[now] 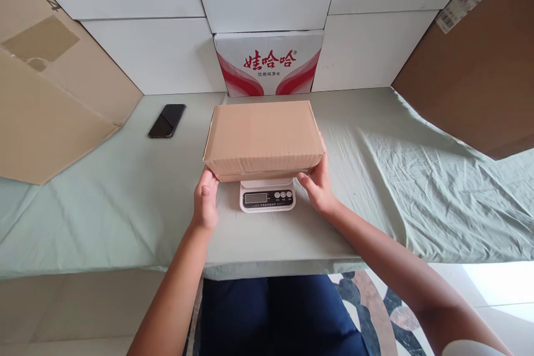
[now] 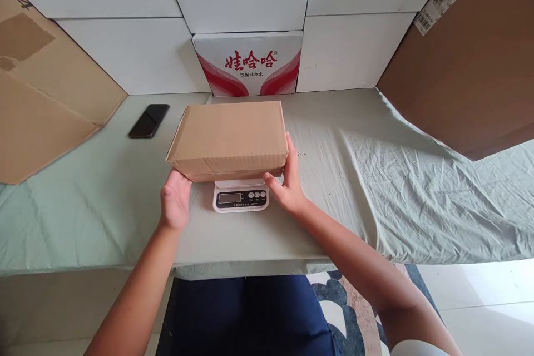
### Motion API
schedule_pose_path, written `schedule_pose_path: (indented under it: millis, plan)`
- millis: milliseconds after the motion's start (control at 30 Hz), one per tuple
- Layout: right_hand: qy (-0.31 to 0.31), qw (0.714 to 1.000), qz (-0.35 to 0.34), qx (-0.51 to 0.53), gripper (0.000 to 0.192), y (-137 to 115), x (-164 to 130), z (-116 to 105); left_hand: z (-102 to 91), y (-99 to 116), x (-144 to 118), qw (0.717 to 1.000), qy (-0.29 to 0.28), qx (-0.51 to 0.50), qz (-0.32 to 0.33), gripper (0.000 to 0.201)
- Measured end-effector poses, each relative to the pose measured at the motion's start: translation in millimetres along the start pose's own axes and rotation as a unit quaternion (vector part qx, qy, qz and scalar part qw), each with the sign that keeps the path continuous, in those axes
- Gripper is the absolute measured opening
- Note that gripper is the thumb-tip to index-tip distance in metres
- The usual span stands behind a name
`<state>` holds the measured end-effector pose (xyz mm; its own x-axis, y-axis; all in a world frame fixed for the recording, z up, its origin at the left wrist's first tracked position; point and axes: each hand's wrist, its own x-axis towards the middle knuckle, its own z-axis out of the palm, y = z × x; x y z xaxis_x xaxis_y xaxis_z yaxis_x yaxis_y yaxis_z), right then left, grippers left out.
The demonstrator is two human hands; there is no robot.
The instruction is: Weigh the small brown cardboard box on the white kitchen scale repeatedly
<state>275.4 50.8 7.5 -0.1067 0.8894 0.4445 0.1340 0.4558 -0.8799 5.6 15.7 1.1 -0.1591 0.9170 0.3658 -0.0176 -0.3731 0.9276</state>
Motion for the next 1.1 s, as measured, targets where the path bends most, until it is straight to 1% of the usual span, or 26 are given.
schedule_pose_path:
  millis: [300,533,600,700,767,933,1100]
  plan:
    - [0.008,1.000,0.000,0.004,0.090,-2,2,0,-0.3,2,-1,1.000,-0.006,-0.001,-0.008,0.085]
    - [0.017,1.000,-0.009,-0.004,0.089,-5,3,-1,0.7,3,-1,1.000,0.001,-0.002,-0.015,0.087]
    - [0.029,1.000,-0.004,0.000,0.087,-7,5,-4,0.0,5,0,1.000,0.009,-0.007,0.000,0.086]
    - [0.064,0.998,0.007,-0.003,0.081,-10,8,-9,-3.4,8,4,0.999,0.033,-0.005,0.024,0.080]
    - [0.077,0.997,0.010,-0.005,0.079,-10,9,-11,-6.2,9,5,0.999,0.044,0.006,0.028,0.077]
    - [0.063,0.998,0.007,0.020,0.080,-8,7,-8,-7.4,7,6,0.999,0.033,-0.004,0.010,0.080]
    - [0.048,0.999,0.009,0.010,0.077,-8,5,-4,-3.0,4,4,1.000,0.017,-0.019,-0.012,0.087]
